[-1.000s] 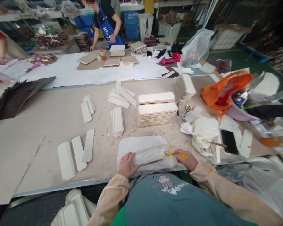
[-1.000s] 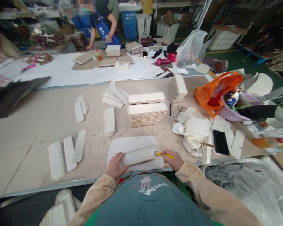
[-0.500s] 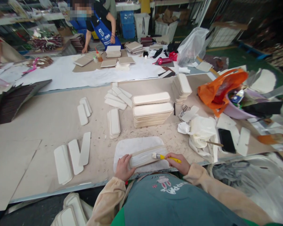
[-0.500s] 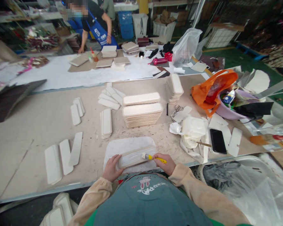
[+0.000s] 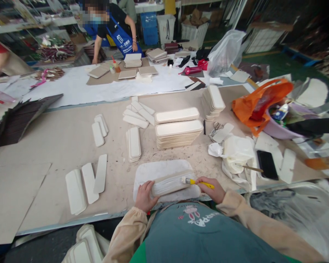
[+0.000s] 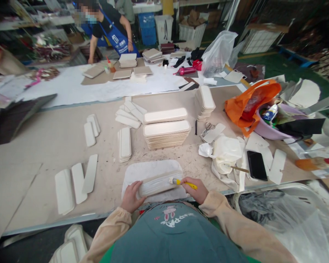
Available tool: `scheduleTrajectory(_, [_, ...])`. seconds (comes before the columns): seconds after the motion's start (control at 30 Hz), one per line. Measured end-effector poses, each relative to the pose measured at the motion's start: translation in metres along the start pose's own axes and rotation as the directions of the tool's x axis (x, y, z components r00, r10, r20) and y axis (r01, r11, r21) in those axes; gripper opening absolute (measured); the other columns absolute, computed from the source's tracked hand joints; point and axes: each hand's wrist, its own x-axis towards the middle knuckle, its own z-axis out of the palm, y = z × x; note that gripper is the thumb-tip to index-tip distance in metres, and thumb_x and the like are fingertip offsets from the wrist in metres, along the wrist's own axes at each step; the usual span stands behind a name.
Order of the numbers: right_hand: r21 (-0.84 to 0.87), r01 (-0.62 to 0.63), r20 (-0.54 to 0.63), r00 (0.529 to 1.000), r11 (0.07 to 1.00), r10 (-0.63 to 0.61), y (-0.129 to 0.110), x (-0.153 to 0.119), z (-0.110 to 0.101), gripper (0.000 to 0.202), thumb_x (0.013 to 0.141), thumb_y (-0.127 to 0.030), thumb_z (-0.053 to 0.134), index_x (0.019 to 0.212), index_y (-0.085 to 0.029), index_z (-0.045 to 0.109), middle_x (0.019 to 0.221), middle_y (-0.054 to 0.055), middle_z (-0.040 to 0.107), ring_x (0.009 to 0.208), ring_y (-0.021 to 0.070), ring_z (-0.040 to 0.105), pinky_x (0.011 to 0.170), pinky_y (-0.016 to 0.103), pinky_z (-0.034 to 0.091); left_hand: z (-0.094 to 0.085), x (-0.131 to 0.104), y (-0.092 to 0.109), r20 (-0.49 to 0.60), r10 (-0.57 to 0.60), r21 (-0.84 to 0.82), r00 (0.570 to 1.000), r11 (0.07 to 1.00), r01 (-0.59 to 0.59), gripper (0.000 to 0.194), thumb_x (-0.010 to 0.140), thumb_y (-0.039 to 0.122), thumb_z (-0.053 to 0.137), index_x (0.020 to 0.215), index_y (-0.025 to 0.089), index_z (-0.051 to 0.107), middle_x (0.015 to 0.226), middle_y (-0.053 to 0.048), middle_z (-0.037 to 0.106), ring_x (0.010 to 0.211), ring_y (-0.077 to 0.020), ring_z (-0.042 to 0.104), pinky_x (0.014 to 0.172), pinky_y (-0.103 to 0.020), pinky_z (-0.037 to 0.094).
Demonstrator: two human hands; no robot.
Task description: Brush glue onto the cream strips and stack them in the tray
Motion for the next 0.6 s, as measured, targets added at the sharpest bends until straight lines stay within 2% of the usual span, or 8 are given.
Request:
scheduleTrajectory(0.13, [0.05,0.057,0.126,0.99,0.997,-0.063,-0.012,0.013,0.035,0.024,0.083,-0.037,0.049,0.087,-0.019,0.064,0.058,-0.002,0.058,0.054,0.0116,0.055,0.055,0.022,0.044,-0.001,0.001,0.0,0.003,0.013,-0.003,1.0,1.0,-0.013,0.067,0.068,0.038,0.067,0.129,0.019,0.046,0.13,-0.013,0.051,0.121,-0.0297,0.047,0.105,-0.05,0.032])
scheduleTrajectory(0.23, [0.022,0.08,0.163,0.983,0.997,-0.082,-0.012,0.017,0.042,0.023,0.082,-0.035,0.05,0.086,-0.019,0.066,0.059,-0.002,0.059,0.055,0.0113,0.055,0.058,0.022,0.045,-0.001,0.001,0.0,0.003,0.01,-0.005,1.0,1.0,-0.01,0.067,0.067,0.038,0.067,0.129,0.021,0.046,0.13,-0.012,0.052,0.121,-0.0294,0.047,0.105,-0.05,0.031])
scheduleTrajectory(0.33, [0.0,0.033,0.104,0.994,0.999,-0.033,-0.005,0.014,0.027,0.025,0.082,-0.037,0.05,0.086,-0.018,0.066,0.058,-0.002,0.058,0.054,0.0118,0.055,0.057,0.023,0.045,-0.003,0.001,0.001,0.001,0.001,-0.01,1.0,1.0,-0.001,0.066,0.068,0.038,0.067,0.129,0.022,0.047,0.13,-0.011,0.052,0.121,-0.0293,0.047,0.105,-0.05,0.032])
scheduleTrajectory(0.47, [0.007,-0.06,-0.066,0.996,0.998,0.06,0.005,0.006,-0.003,0.028,0.08,-0.042,0.051,0.083,-0.018,0.065,0.055,-0.002,0.055,0.052,0.0129,0.054,0.052,0.024,0.045,-0.004,0.001,0.004,0.018,-0.013,-0.018,1.0,1.0,0.013,0.066,0.068,0.037,0.067,0.129,0.021,0.046,0.131,-0.012,0.051,0.122,-0.0291,0.046,0.106,-0.05,0.031])
scheduleTrajectory(0.53, [0.03,-0.089,-0.127,0.988,0.996,0.092,0.007,0.005,-0.009,0.028,0.079,-0.043,0.052,0.083,-0.018,0.065,0.053,-0.002,0.054,0.051,0.013,0.052,0.051,0.025,0.044,-0.004,0.001,0.004,0.032,-0.015,-0.022,0.999,1.0,0.016,0.067,0.068,0.037,0.067,0.129,0.02,0.046,0.132,-0.013,0.05,0.123,-0.0292,0.045,0.107,-0.05,0.029])
scheduleTrajectory(0.6, [0.083,-0.107,-0.148,0.982,0.991,0.119,0.006,0.008,-0.007,0.028,0.078,-0.043,0.052,0.084,-0.018,0.064,0.052,-0.003,0.053,0.049,0.0126,0.051,0.05,0.025,0.044,-0.004,0.001,0.003,0.041,-0.019,-0.024,0.999,0.999,0.02,0.068,0.067,0.037,0.068,0.129,0.02,0.045,0.133,-0.013,0.049,0.124,-0.0294,0.044,0.108,-0.051,0.028])
